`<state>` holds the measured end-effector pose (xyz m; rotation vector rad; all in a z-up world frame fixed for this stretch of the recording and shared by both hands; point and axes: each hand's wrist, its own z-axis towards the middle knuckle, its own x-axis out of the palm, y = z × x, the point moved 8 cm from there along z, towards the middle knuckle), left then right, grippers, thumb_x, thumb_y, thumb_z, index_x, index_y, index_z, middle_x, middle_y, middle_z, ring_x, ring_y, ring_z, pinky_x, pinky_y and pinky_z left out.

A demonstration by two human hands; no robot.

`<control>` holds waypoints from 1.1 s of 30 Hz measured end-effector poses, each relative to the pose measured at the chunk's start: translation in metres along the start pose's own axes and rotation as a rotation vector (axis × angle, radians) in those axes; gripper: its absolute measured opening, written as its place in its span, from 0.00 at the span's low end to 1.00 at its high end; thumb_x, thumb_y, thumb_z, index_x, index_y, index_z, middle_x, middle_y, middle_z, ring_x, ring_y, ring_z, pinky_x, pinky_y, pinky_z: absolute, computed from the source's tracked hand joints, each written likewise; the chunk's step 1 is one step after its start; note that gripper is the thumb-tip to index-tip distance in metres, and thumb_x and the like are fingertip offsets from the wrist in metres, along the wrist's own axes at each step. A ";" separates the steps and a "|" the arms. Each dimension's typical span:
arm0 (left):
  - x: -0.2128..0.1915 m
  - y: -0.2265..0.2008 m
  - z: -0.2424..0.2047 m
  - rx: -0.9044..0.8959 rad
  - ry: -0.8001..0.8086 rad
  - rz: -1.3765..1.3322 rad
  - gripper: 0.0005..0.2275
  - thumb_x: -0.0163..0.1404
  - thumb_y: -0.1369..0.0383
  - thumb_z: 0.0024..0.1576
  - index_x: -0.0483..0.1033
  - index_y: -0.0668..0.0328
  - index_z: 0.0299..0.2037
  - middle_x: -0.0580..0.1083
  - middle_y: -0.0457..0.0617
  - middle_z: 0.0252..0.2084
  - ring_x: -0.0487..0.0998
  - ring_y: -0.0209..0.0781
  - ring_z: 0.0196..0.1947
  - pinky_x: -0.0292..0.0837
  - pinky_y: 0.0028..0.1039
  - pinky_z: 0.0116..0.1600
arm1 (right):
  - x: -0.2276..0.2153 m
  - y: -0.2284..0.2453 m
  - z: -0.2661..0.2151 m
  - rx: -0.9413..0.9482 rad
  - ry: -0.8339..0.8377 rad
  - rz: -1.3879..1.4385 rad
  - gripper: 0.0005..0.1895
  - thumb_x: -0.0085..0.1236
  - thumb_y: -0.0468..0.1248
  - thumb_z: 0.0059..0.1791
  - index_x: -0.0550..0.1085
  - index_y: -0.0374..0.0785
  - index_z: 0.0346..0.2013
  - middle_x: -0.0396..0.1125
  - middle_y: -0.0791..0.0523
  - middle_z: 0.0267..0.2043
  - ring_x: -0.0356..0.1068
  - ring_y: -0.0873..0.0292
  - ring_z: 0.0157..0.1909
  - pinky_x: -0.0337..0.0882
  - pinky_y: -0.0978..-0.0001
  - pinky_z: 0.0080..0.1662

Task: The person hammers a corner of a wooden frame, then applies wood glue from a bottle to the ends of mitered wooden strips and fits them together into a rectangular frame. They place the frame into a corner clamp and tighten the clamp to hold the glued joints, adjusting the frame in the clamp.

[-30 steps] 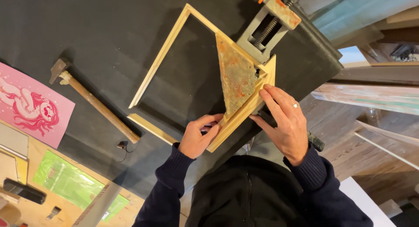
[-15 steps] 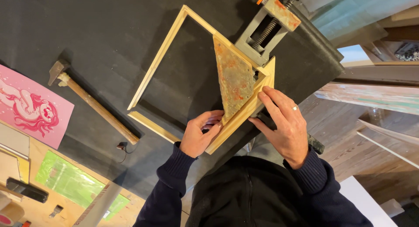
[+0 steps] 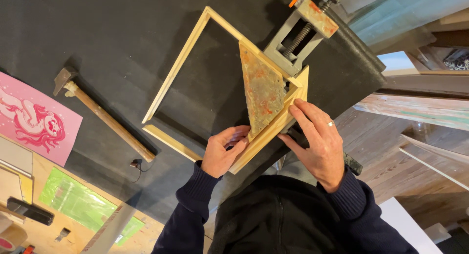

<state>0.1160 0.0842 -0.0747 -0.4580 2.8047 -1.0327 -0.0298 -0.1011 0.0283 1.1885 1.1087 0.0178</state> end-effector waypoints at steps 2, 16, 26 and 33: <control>0.000 0.002 0.001 0.007 0.004 -0.009 0.15 0.54 0.72 0.59 0.77 0.68 0.56 0.82 0.49 0.46 0.81 0.32 0.46 0.76 0.24 0.55 | -0.004 0.001 0.002 0.006 0.009 0.010 0.33 0.73 0.34 0.40 0.73 0.33 0.58 0.68 0.48 0.62 0.69 0.44 0.61 0.71 0.57 0.60; -0.007 0.019 0.001 0.009 0.010 -0.055 0.17 0.54 0.76 0.59 0.74 0.72 0.59 0.80 0.51 0.51 0.80 0.34 0.49 0.75 0.26 0.57 | 0.013 -0.080 0.029 0.568 -0.110 0.466 0.21 0.72 0.33 0.45 0.69 0.34 0.45 0.65 0.61 0.32 0.61 0.71 0.32 0.66 0.79 0.35; -0.012 0.022 -0.002 -0.098 0.002 -0.030 0.18 0.53 0.76 0.59 0.72 0.73 0.59 0.79 0.53 0.53 0.79 0.35 0.53 0.72 0.26 0.60 | -0.013 -0.112 0.022 0.562 -0.280 0.495 0.11 0.65 0.29 0.55 0.73 0.33 0.50 0.68 0.59 0.36 0.65 0.70 0.35 0.68 0.78 0.38; -0.014 0.021 -0.006 -0.112 -0.007 -0.038 0.18 0.53 0.77 0.59 0.72 0.75 0.60 0.79 0.53 0.53 0.79 0.35 0.52 0.73 0.27 0.58 | -0.005 -0.081 0.023 0.482 -0.063 0.666 0.19 0.57 0.25 0.50 0.66 0.34 0.54 0.75 0.55 0.53 0.71 0.64 0.48 0.73 0.74 0.47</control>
